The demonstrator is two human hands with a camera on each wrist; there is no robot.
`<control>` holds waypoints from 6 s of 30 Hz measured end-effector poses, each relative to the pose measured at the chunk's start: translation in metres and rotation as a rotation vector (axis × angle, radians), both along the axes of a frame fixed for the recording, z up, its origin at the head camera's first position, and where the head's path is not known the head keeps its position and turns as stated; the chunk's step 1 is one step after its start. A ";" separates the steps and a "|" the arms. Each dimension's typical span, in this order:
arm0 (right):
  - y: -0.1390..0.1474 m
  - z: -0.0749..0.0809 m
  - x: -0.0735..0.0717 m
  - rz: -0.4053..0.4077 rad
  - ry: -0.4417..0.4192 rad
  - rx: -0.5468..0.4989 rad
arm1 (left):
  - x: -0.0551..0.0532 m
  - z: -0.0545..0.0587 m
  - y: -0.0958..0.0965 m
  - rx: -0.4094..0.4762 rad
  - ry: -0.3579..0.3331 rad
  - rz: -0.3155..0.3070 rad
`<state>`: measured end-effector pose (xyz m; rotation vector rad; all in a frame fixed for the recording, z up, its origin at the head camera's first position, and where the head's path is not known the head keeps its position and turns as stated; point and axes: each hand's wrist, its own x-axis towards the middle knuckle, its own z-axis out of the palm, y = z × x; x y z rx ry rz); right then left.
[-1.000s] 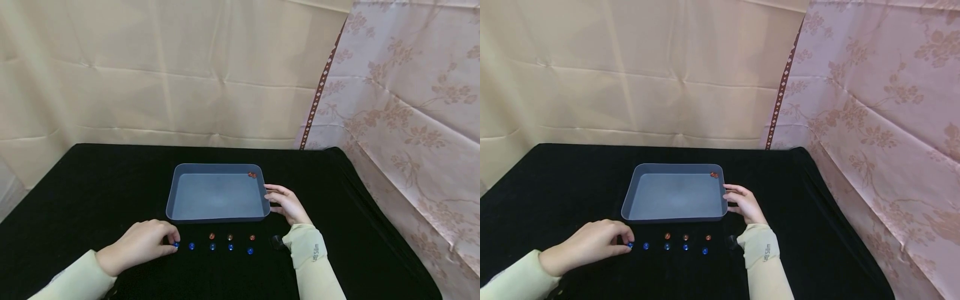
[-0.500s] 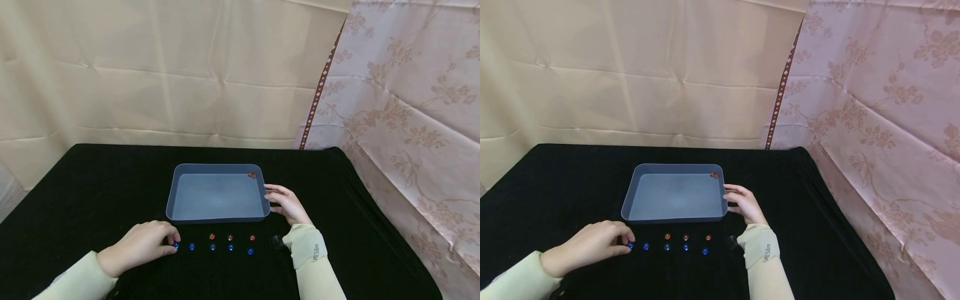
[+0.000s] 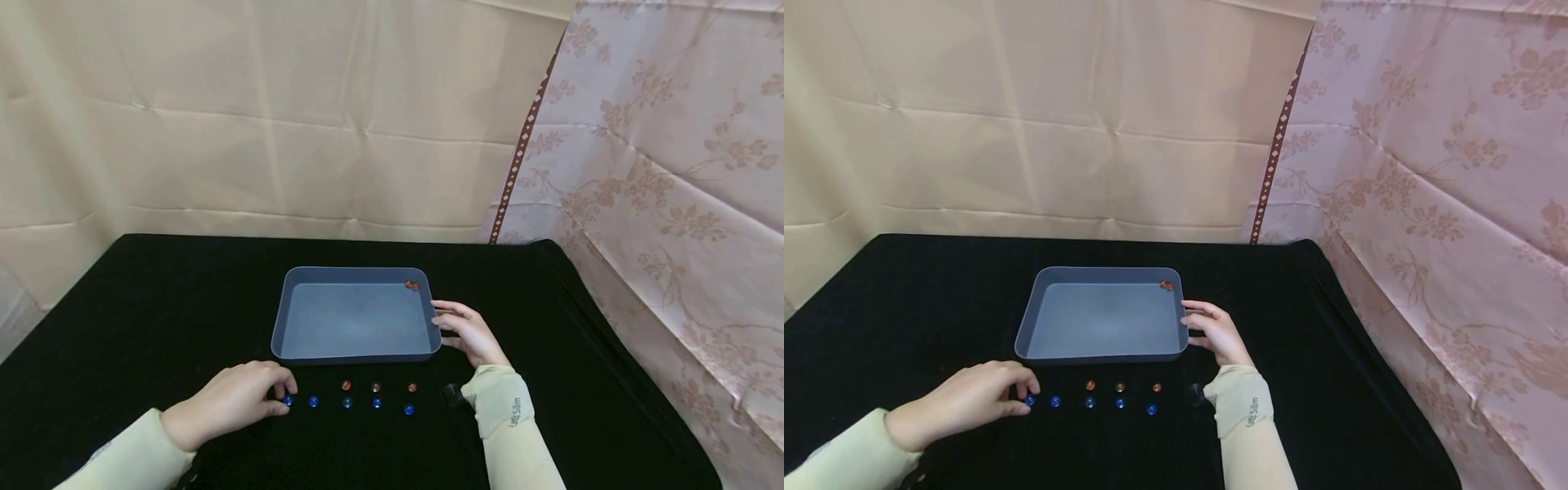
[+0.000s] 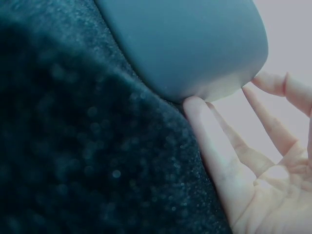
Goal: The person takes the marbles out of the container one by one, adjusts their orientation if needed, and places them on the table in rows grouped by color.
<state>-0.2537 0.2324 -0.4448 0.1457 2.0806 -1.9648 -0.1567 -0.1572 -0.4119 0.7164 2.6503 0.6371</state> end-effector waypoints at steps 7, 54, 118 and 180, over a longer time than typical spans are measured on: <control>0.000 0.001 0.000 -0.008 0.014 0.005 | 0.001 0.002 0.002 -0.010 0.010 0.003; 0.000 -0.005 0.001 0.005 0.008 -0.007 | -0.030 0.069 0.037 0.008 0.257 0.045; -0.001 -0.001 0.000 0.005 0.012 -0.010 | -0.112 0.058 0.136 -0.104 0.710 0.036; 0.002 0.000 -0.002 0.016 0.025 -0.008 | -0.179 0.000 0.208 -0.308 0.372 0.138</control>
